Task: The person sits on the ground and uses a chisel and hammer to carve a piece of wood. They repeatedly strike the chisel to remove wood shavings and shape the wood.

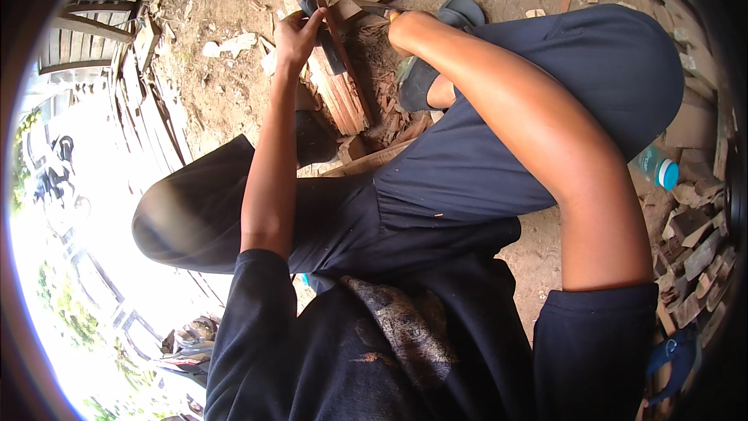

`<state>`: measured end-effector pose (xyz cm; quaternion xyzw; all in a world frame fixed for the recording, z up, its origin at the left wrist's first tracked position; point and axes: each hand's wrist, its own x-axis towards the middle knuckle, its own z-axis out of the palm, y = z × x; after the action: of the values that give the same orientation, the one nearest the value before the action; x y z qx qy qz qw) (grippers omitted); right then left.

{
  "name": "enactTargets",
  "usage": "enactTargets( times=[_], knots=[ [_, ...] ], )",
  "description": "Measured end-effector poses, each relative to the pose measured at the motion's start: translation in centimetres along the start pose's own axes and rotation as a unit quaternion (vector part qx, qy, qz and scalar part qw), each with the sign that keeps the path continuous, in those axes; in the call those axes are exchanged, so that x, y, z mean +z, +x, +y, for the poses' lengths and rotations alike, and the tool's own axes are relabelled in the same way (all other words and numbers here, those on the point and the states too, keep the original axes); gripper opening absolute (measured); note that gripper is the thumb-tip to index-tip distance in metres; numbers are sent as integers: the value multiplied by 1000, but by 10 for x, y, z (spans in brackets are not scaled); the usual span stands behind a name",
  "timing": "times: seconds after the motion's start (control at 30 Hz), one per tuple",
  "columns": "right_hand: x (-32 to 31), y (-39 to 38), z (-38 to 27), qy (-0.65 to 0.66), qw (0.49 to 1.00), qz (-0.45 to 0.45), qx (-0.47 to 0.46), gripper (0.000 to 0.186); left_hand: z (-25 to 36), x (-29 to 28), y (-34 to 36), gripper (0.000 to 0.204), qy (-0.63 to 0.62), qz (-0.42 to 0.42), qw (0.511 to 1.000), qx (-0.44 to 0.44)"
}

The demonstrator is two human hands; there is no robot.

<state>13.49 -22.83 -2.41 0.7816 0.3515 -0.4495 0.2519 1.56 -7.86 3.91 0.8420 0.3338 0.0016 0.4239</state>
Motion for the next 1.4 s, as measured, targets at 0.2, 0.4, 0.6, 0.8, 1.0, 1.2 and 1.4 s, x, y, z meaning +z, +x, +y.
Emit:
enactTargets(
  times=[0.2, 0.4, 0.6, 0.8, 1.0, 1.2, 1.4],
  knots=[
    [3, -20, 6, 36, 999, 30, 15, 100, -16, 26, -6, 48, 78, 0, 996, 40],
    [-13, -42, 4, 46, 998, -28, 29, 97, -20, 43, -5, 45, 79, 47, 993, 72],
    [-16, -66, 12, 86, 994, 68, -26, 44, -28, 48, 5, 40, 76, 5, 995, 64],
    [-50, -69, 47, 473, 872, -55, -112, 29, -46, 48, 21, 46, 125, 1, 990, 66],
    [-103, -90, 61, 564, 821, 35, -83, 32, -56, 42, 27, 46, 164, -23, 986, -1],
    [-125, -85, 46, 605, 777, 98, -145, 38, -53, 43, 26, 43, 150, -31, 988, -2],
    [-137, -108, 18, 545, 818, 35, -182, 50, -62, 49, 29, 36, 173, -15, 984, 44]
  ],
)
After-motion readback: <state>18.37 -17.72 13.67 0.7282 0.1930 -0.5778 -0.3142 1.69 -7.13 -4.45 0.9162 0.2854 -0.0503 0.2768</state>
